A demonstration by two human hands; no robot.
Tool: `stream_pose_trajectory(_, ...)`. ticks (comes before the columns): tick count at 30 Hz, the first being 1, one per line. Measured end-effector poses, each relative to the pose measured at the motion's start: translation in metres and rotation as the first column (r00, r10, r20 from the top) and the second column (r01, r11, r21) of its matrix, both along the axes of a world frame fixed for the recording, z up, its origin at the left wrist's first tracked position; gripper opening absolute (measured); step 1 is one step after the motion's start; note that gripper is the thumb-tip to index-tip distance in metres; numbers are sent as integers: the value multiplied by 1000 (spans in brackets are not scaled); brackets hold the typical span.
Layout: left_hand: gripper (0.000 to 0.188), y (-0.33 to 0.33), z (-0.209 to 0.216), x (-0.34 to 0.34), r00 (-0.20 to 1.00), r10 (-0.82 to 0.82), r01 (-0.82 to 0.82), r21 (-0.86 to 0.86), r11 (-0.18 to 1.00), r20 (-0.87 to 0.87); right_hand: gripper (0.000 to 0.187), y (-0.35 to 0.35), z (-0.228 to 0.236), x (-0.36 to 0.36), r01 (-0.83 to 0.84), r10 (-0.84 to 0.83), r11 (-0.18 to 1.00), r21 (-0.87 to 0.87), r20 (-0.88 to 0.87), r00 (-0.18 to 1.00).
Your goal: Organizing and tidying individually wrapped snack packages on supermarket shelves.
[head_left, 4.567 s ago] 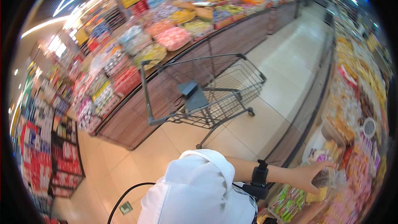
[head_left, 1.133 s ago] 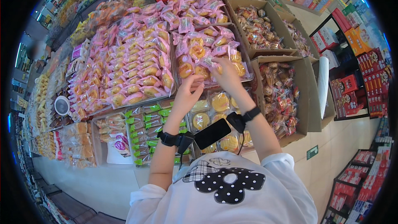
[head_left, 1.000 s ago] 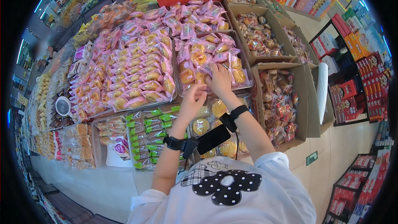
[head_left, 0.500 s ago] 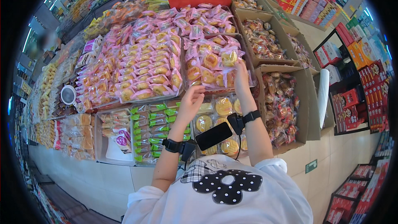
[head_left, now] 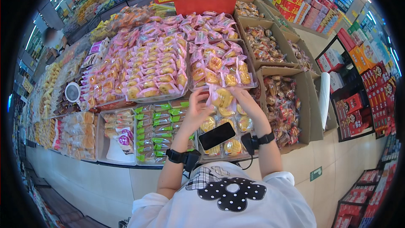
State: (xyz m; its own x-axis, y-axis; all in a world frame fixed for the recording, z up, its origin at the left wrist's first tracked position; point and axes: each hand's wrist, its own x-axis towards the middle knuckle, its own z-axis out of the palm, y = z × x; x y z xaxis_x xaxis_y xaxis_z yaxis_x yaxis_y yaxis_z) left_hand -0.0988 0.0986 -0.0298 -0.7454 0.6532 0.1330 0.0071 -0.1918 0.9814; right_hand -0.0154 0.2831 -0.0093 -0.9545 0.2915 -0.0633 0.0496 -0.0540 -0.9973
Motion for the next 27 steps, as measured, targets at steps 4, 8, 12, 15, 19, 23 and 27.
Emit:
stream_pose_trajectory(4,50,-18,7,26,970,-242,238,151,960,9,36,-23,54,30,-355,342,874,331,99,935)
stream_pose_trajectory(8,46,-38,17,59,974,-159,152,57,987,162,40,-49,88,44,-533,487,741,410,219,846)
stream_pose_trajectory(12,43,-60,29,57,994,-78,74,55,996,75,50,-42,116,37,-576,560,662,480,195,805)
stream_pose_trajectory(15,41,-93,51,47,992,64,-79,132,988,110,50,-19,139,15,-371,477,676,637,6,879)
stream_pose_trajectory(19,37,-122,50,30,963,218,-238,123,963,156,42,2,154,-41,-208,300,819,535,-89,950)
stream_pose_trajectory(23,34,-117,50,26,946,249,-290,197,937,208,49,44,69,-99,-154,197,760,631,2,980)
stream_pose_trajectory(27,36,-127,47,32,946,268,-302,203,931,181,64,58,-7,-140,66,171,563,824,-195,966)
